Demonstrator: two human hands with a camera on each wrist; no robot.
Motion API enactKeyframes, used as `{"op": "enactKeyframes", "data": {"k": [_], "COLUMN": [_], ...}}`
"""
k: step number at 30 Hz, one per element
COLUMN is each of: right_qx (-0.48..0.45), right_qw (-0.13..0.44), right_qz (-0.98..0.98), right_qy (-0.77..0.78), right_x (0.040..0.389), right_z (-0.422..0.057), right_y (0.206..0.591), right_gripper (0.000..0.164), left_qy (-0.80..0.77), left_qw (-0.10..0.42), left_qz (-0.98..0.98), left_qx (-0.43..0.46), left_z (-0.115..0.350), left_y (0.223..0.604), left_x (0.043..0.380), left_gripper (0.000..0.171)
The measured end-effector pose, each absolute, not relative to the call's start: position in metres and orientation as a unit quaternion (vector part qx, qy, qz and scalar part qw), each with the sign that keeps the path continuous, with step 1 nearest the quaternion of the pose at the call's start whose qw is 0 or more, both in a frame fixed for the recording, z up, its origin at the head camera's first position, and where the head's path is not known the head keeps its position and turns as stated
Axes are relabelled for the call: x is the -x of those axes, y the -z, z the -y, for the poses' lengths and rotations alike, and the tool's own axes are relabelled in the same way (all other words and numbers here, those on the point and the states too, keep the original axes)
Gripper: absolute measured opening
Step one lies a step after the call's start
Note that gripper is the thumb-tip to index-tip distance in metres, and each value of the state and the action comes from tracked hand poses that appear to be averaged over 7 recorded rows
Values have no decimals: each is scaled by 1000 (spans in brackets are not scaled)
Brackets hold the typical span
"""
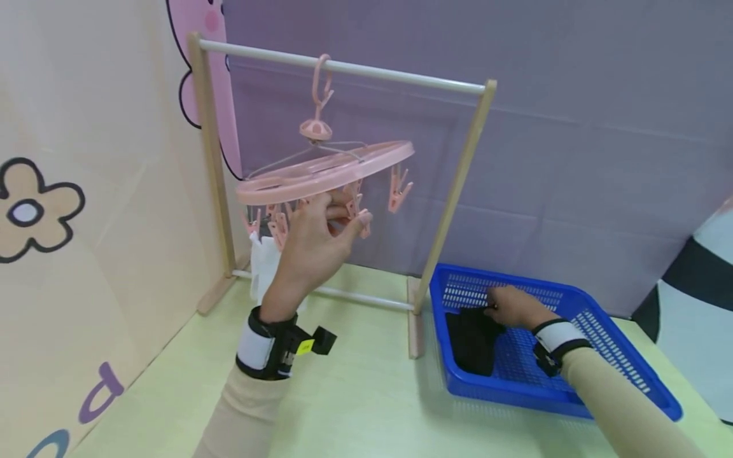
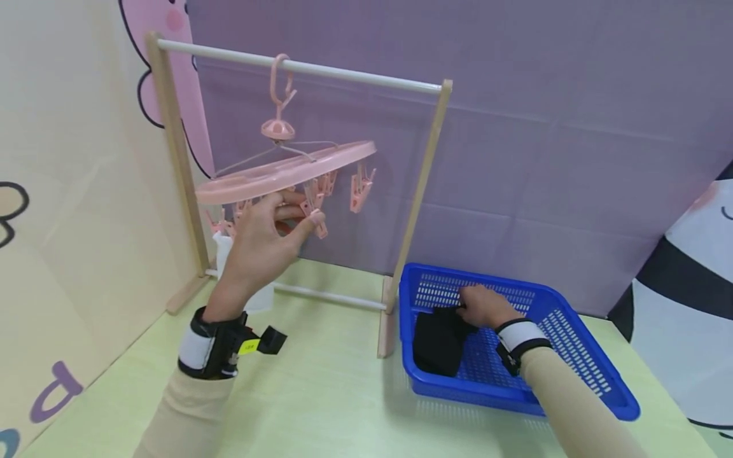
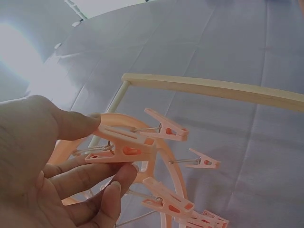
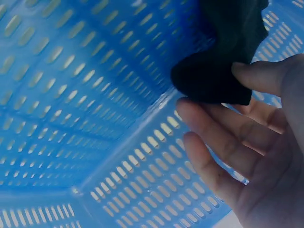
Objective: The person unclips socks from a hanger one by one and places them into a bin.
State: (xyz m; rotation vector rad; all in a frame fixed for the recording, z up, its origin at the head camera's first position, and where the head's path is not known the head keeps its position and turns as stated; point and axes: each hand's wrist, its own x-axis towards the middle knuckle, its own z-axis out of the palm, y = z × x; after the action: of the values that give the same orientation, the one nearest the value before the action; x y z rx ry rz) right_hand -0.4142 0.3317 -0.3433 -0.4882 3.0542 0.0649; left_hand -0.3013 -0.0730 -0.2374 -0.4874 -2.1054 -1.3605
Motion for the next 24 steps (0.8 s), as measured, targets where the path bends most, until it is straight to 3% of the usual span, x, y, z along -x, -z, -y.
{"op": "enactKeyframes", "data": {"k": [9,16,19,24], "right_qx": [145,162,182,246], "right_qw": [-49,-107,-179,-361], "right_qz": [-978,-977,-966,-898], "right_qy": [-143,-83,-37,45], "right_x": [418,411,396,356], "right_z": [-327,-310,-287,-229], "right_y": [354,339,308,252], "right_gripper": [41,51,44,24], "left_qy": [499,491,492,492], "left_qw": [305,292,281,268], "left_qz": [788,800,802,804], "left_qx": [191,185,191,199], "left_z": [71,68,63,53], "left_y": [240,250,253,260], "left_x": [308,317,322,328], "left_gripper": [36,40,39,34]}}
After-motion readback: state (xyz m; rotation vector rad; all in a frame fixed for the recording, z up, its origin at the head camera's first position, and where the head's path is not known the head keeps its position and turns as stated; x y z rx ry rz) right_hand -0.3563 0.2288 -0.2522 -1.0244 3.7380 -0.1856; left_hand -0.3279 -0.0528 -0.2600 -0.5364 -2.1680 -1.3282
